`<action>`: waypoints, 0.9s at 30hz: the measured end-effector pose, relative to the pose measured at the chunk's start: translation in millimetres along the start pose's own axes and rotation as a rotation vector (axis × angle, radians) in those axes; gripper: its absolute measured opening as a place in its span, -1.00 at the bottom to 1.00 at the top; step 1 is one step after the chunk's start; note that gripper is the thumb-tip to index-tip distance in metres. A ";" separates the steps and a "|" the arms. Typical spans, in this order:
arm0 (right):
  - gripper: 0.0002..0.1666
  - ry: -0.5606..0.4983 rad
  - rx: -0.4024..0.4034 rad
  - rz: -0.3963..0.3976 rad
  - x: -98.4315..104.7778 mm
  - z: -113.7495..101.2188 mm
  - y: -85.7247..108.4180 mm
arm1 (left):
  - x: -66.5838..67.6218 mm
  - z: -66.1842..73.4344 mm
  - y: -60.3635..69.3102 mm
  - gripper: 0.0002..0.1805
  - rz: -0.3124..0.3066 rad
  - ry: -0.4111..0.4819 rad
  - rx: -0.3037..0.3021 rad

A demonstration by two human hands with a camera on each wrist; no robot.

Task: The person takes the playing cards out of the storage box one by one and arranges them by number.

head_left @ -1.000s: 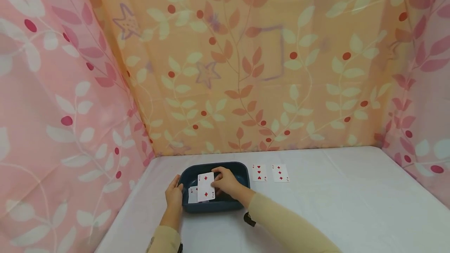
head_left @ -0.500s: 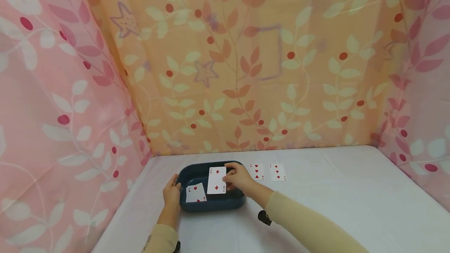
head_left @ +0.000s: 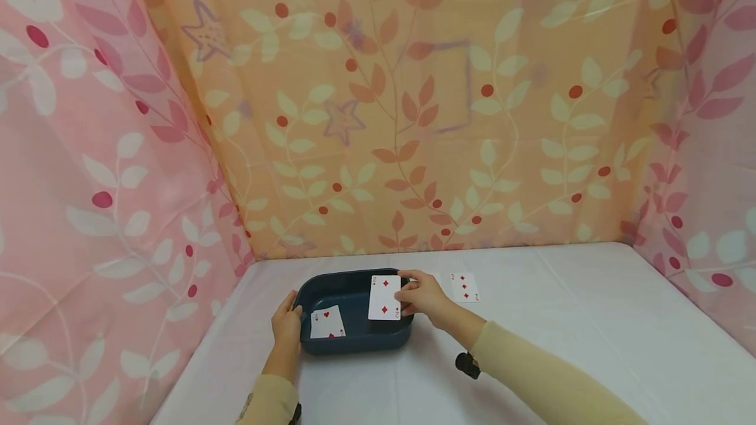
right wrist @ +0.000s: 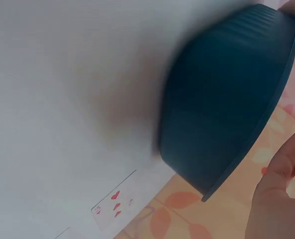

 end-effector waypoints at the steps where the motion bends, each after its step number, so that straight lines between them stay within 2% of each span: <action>1: -0.35 -0.003 0.001 0.002 1.6 -1.4 1.3 | -0.1 0.0 -0.4 -0.45 0.003 0.002 0.000; 27: -0.33 0.031 0.002 0.067 48.2 -13.6 16.7 | -0.5 -1.5 0.2 -0.45 0.005 0.015 -0.008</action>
Point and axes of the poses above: each hand's wrist, its own y-axis away from the middle knuckle, its own x-axis out of the back of the hand, z = x × y, the point moved 4 cm from there along -y, towards the middle knuckle, and after that the axes turned 11 degrees about -y, right-handed, at the moved point
